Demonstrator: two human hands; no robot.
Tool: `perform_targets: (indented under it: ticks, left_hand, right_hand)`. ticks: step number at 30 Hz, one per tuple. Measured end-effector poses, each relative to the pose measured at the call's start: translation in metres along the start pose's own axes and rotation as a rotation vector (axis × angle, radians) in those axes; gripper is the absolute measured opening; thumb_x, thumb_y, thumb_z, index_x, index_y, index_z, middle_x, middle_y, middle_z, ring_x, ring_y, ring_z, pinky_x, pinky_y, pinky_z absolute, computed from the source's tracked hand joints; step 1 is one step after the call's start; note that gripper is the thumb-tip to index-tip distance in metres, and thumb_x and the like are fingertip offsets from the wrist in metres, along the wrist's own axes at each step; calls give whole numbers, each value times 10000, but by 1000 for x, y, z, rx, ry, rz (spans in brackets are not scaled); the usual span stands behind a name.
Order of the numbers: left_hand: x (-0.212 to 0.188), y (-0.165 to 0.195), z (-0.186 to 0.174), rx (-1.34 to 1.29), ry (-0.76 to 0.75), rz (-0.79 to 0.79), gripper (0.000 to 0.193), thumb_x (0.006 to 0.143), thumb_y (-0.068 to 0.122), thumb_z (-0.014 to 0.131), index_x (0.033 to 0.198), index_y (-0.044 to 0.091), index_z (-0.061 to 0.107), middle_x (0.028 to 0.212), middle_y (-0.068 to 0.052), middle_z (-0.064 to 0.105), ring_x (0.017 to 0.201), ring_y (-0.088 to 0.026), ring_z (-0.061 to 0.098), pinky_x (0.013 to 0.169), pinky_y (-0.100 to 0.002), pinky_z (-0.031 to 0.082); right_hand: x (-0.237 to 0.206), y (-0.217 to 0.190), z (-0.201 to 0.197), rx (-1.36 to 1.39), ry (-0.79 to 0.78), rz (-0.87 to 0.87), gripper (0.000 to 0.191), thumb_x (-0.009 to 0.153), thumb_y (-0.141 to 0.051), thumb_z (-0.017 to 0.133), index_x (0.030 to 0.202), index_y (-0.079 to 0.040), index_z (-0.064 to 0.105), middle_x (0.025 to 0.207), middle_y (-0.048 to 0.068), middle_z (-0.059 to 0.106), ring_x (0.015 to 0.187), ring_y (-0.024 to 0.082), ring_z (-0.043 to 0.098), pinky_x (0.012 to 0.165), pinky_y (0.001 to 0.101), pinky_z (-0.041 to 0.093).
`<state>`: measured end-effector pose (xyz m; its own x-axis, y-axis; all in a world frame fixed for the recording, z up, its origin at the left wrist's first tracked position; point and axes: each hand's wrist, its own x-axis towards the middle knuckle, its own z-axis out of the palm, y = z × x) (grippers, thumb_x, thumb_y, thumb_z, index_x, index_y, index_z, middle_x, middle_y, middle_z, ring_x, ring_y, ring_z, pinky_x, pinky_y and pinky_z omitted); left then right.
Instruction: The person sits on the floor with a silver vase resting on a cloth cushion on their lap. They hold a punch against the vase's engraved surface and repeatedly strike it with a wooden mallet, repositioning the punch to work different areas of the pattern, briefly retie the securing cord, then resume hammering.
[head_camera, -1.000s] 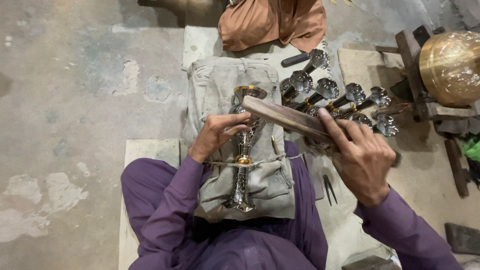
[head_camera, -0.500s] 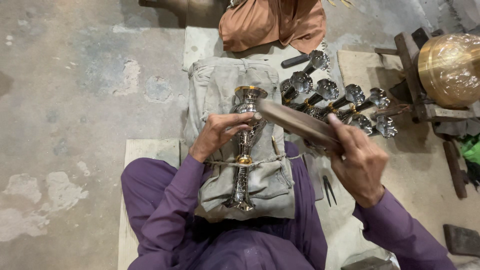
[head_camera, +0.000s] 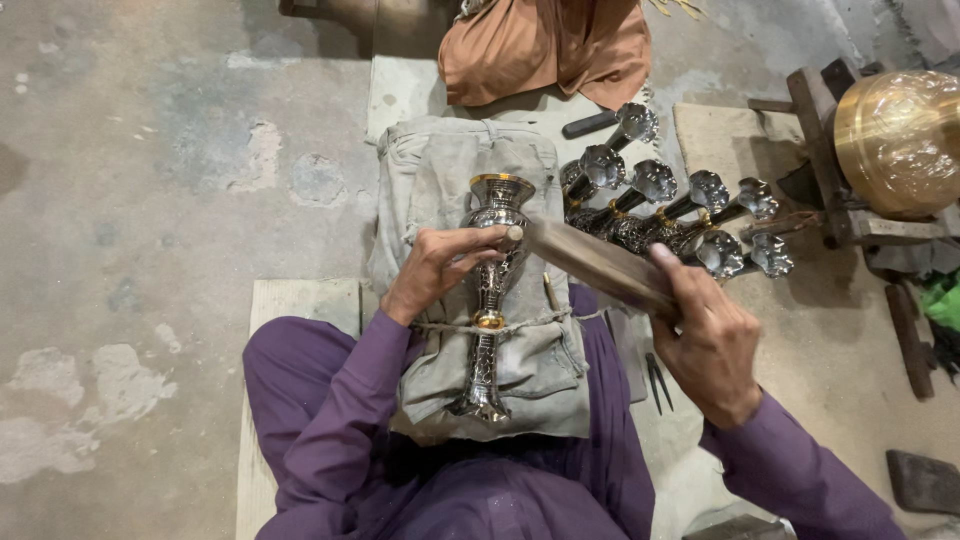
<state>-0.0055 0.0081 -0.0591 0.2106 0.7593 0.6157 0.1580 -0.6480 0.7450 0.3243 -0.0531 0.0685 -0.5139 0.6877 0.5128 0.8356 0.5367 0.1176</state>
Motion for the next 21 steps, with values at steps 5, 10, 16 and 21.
perform_targets:
  ticks: [5, 10, 16, 21]
  left_hand:
    - [1, 1, -2, -59, -18, 8, 408, 945, -5, 687, 1343, 80, 660, 1253, -125, 737, 1054, -219, 775, 925, -323, 647]
    - [1, 7, -1, -25, 16, -21, 444, 942, 22, 719, 1372, 87, 636, 1204, -120, 762, 1028, -202, 783, 893, -313, 653]
    - [6, 12, -2, -20, 23, -52, 495, 941, 40, 731, 1417, 105, 610, 1115, -103, 787, 999, -189, 793, 858, -305, 666]
    - [8, 13, -2, 6, 14, -63, 453, 939, 65, 743, 1380, 109, 651, 1091, -92, 797, 967, -179, 801, 821, -303, 655]
  right_hand:
    - [-4, 0, 0, 28, 71, 29, 607, 1014, -124, 693, 1568, -215, 461, 975, 58, 700, 668, 151, 599, 547, 297, 494]
    - [6, 1, 4, -39, -224, 166, 613, 987, -145, 680, 1564, -209, 485, 945, 53, 706, 587, 146, 606, 480, 298, 503]
    - [29, 2, 10, 39, -380, 134, 737, 876, -264, 743, 1542, -280, 427, 1018, 100, 655, 703, 208, 656, 504, 352, 584]
    - [40, -4, 5, 148, -327, 164, 757, 865, -233, 755, 1550, -280, 437, 1150, 141, 621, 776, 235, 677, 594, 364, 623]
